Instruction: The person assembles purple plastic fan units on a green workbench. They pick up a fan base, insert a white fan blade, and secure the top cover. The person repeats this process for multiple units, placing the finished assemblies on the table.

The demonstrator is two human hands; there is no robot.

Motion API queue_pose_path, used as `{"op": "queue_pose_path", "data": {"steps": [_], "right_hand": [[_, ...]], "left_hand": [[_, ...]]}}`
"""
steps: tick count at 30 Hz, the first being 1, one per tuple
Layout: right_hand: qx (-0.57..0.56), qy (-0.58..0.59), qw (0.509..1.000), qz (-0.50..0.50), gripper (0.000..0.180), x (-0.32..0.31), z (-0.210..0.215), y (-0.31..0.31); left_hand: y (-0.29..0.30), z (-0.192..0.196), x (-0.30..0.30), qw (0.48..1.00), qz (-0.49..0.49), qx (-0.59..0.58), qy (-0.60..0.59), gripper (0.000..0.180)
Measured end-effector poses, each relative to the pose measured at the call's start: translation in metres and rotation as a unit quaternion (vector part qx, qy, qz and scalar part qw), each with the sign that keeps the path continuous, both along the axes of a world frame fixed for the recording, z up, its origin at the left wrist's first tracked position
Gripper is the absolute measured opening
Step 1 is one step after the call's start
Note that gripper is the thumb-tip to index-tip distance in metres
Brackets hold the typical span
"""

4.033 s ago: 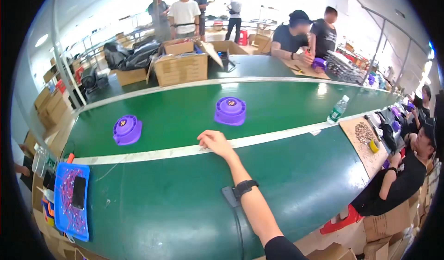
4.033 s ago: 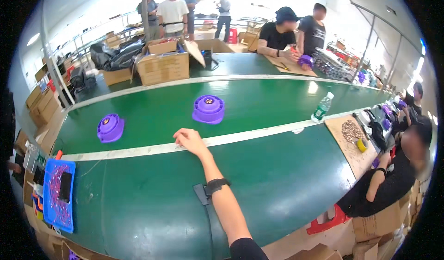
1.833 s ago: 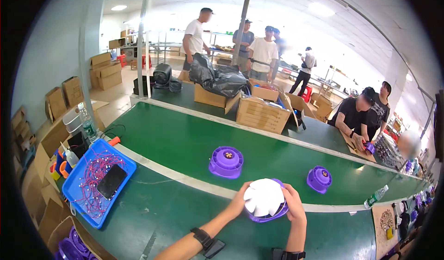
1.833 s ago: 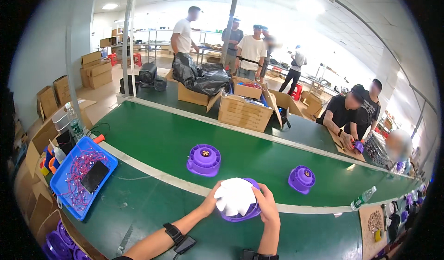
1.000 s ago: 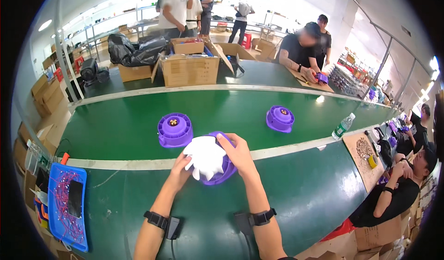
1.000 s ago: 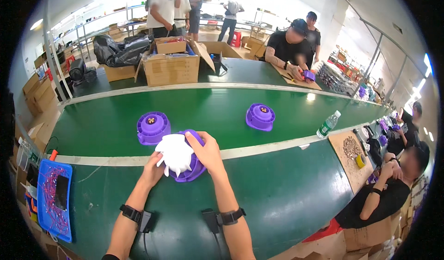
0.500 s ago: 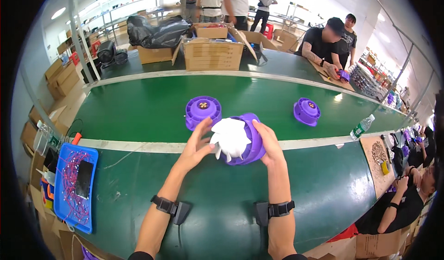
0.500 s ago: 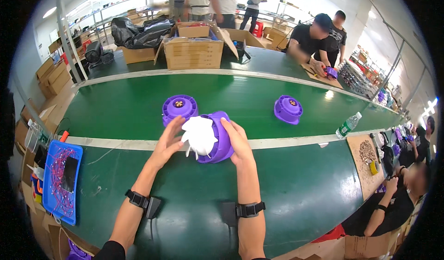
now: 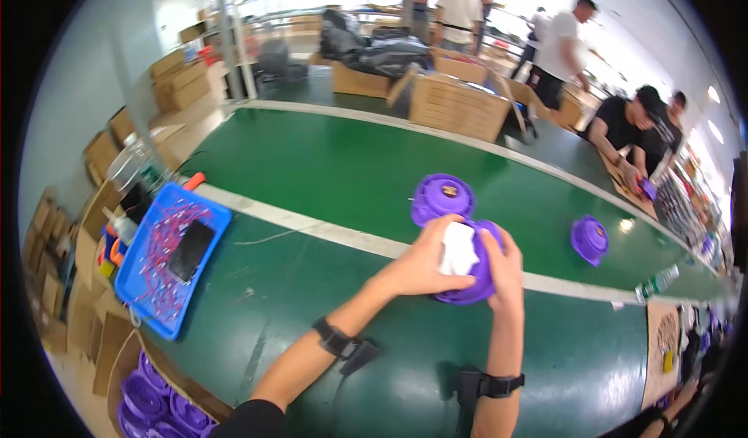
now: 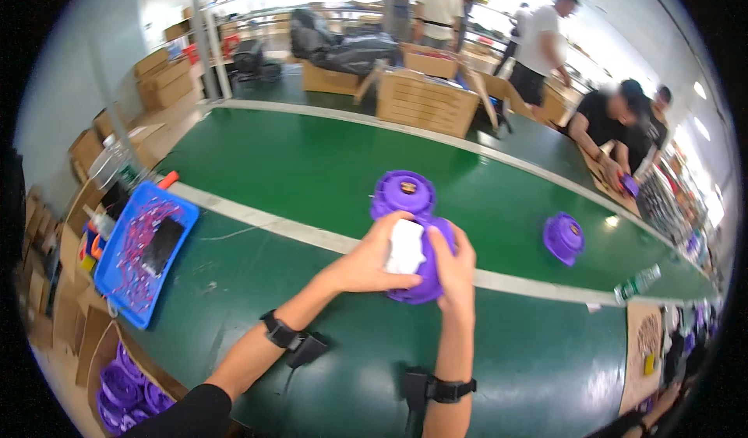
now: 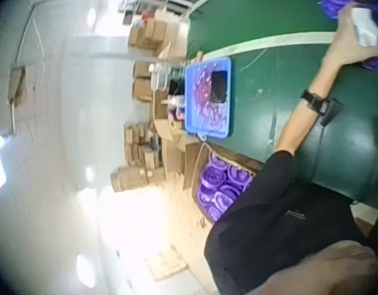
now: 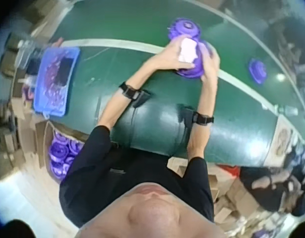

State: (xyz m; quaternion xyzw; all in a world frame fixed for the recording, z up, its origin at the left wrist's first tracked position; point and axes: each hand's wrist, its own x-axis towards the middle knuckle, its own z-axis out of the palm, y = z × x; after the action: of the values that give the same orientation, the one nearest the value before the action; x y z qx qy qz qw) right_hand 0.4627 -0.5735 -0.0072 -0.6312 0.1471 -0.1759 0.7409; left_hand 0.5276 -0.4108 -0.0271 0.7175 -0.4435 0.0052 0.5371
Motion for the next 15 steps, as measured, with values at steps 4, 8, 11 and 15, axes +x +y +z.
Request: {"op": "queue_pose_path", "data": {"steps": [4, 8, 11, 15], "right_hand": [[-0.047, 0.019, 0.998, -0.022, 0.055, -0.004, 0.015, 0.014], [-0.095, 0.025, 0.994, -0.041, 0.056, -0.006, 0.020, 0.019], [-0.119, 0.010, 0.992, -0.048, 0.055, -0.003, 0.011, 0.007], [-0.128, 0.032, 0.990, -0.054, 0.055, -0.006, 0.019, 0.010]], "left_hand": [[0.008, -0.001, -0.001, 0.996, -0.011, -0.004, 0.091, 0.099], [0.008, 0.001, -0.002, 0.994, -0.022, -0.029, 0.099, 0.091], [0.003, 0.008, -0.012, 0.997, 0.022, -0.008, 0.076, 0.088], [0.001, 0.009, -0.016, 0.997, 0.044, 0.013, 0.063, 0.091]]}}
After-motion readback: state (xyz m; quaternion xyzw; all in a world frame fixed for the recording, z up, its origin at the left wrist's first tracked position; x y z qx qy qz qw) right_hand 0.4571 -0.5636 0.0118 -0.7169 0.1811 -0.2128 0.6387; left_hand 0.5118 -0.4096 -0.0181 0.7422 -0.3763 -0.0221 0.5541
